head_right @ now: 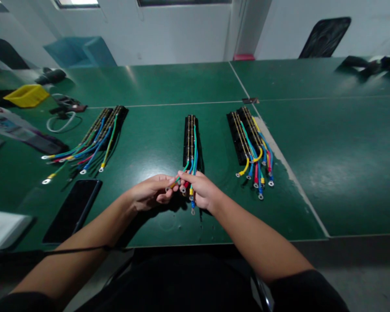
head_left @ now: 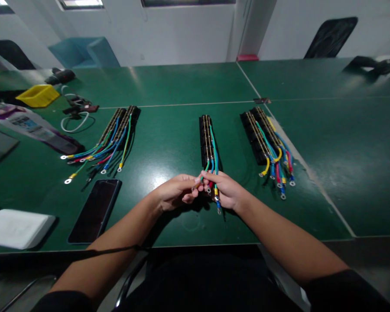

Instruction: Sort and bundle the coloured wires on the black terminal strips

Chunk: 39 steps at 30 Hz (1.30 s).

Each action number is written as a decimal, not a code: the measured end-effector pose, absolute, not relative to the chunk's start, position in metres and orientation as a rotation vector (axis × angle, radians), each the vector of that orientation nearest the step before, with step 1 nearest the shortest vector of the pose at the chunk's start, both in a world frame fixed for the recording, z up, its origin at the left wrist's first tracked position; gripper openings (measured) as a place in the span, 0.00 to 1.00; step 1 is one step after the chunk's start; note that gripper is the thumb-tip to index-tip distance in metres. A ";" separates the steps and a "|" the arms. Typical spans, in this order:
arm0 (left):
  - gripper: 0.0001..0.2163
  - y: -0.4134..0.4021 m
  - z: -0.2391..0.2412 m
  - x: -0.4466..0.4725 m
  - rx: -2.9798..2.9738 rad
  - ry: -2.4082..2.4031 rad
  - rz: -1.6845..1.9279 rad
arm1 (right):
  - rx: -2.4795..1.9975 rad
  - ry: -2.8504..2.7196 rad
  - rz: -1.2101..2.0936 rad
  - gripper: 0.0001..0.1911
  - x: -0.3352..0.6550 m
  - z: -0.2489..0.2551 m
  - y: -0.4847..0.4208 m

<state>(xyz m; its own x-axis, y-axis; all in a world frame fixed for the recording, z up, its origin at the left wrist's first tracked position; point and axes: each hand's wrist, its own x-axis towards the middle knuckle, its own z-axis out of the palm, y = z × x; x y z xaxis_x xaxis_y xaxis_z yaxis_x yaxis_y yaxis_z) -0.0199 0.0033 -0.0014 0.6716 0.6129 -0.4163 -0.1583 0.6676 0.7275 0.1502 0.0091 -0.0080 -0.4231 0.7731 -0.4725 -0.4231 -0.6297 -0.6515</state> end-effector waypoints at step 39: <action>0.11 0.004 0.002 -0.020 0.723 0.731 0.470 | -1.003 -0.554 2.132 0.10 0.150 -0.006 0.008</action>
<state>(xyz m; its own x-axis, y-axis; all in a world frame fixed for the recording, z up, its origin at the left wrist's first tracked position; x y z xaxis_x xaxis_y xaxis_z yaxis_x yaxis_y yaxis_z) -0.0202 0.0039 0.0021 0.6607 0.6134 -0.4327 -0.1389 0.6663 0.7326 0.1504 0.0077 -0.0062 -0.4501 0.7477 -0.4882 -0.4153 -0.6592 -0.6268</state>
